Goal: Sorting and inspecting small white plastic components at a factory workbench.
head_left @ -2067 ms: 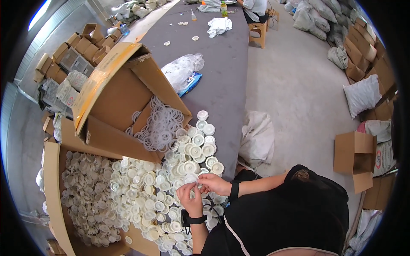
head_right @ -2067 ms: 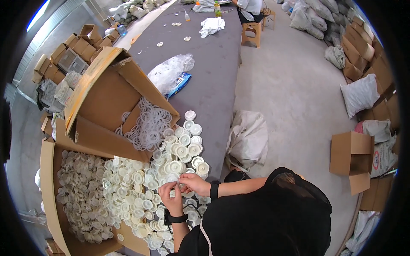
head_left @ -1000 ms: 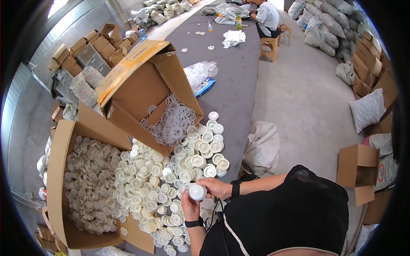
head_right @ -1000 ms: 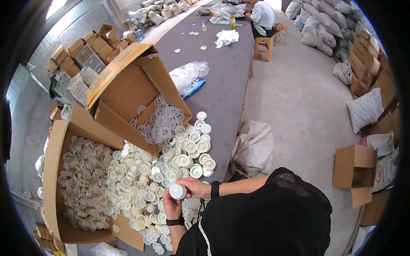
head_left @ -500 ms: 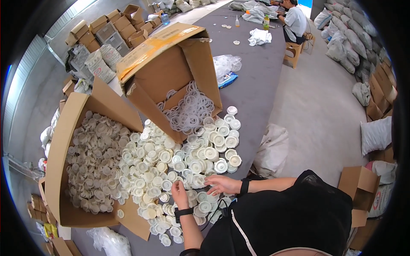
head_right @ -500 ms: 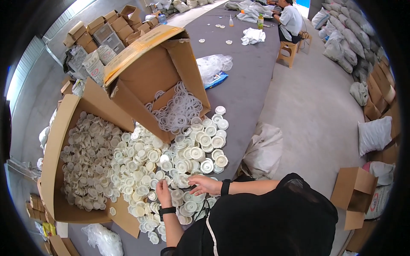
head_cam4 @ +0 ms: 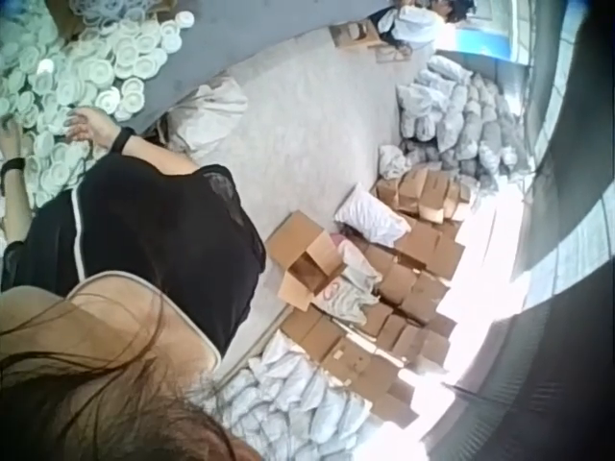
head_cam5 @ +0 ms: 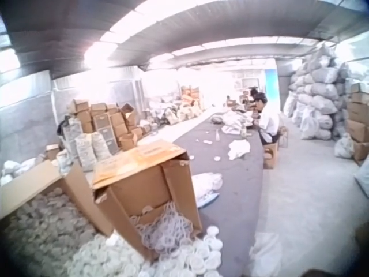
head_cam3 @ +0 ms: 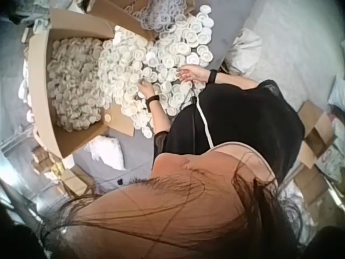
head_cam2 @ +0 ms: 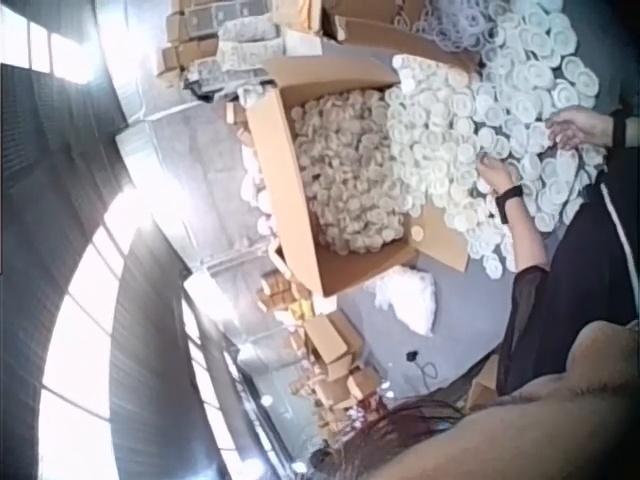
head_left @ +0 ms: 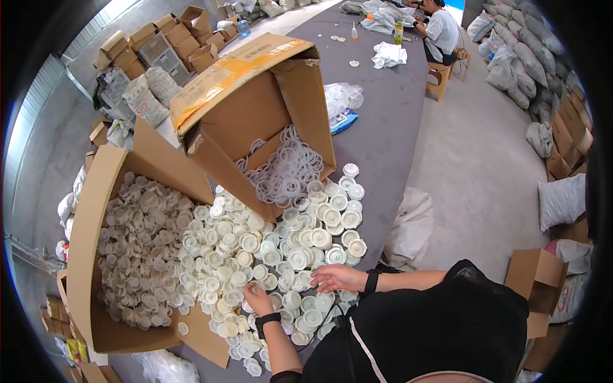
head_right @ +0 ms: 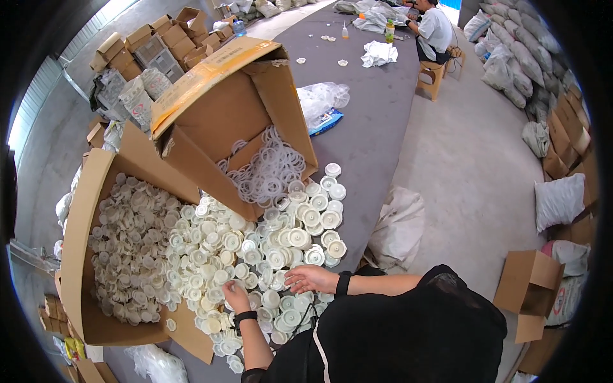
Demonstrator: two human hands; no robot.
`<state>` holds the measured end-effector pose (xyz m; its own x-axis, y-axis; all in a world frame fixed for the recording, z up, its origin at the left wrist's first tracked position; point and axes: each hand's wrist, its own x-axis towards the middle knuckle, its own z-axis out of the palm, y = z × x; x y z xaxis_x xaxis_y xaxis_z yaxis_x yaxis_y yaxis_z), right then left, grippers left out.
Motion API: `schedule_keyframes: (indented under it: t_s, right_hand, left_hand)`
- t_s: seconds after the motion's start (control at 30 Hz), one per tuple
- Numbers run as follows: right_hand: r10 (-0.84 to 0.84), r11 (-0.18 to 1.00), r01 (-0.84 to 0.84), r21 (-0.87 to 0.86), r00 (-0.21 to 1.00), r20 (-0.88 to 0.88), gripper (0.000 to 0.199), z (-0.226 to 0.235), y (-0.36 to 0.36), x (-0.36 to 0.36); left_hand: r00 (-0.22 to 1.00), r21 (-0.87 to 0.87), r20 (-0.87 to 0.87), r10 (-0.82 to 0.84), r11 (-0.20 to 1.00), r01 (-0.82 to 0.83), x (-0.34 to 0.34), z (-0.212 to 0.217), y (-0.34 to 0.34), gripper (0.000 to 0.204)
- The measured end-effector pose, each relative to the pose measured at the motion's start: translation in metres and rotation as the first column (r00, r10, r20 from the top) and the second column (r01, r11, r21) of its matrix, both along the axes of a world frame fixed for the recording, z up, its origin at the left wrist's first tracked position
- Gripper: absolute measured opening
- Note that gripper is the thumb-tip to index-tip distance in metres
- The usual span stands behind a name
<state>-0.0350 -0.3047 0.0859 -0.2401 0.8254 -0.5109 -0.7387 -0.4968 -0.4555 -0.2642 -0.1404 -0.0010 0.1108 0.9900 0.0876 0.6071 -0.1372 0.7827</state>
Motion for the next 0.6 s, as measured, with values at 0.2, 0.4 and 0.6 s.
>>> schedule_keyframes:
  t_s: [0.2, 0.4, 0.6]
  right_hand:
    - [-0.165, 0.985, 0.164, 0.054, 0.986, 0.023, 0.037, 0.006, 0.009, 0.000]
    - [-0.247, 0.968, 0.245, 0.050, 0.969, 0.027, 0.028, -0.018, 0.007, 0.015]
    - [-0.474, 0.877, 0.477, -0.054, 0.879, 0.062, 0.014, -0.025, -0.007, 0.064]
  left_hand:
    - [0.604, -0.408, 0.790, 0.108, 0.827, 0.386, 0.059, 0.092, -0.041, 0.028]
    - [0.761, -0.417, 0.627, -0.164, 0.755, 0.506, 0.135, 0.098, -0.060, 0.018]
    - [0.832, -0.247, 0.334, -0.442, 0.811, 0.530, 0.192, 0.045, 0.007, 0.018]
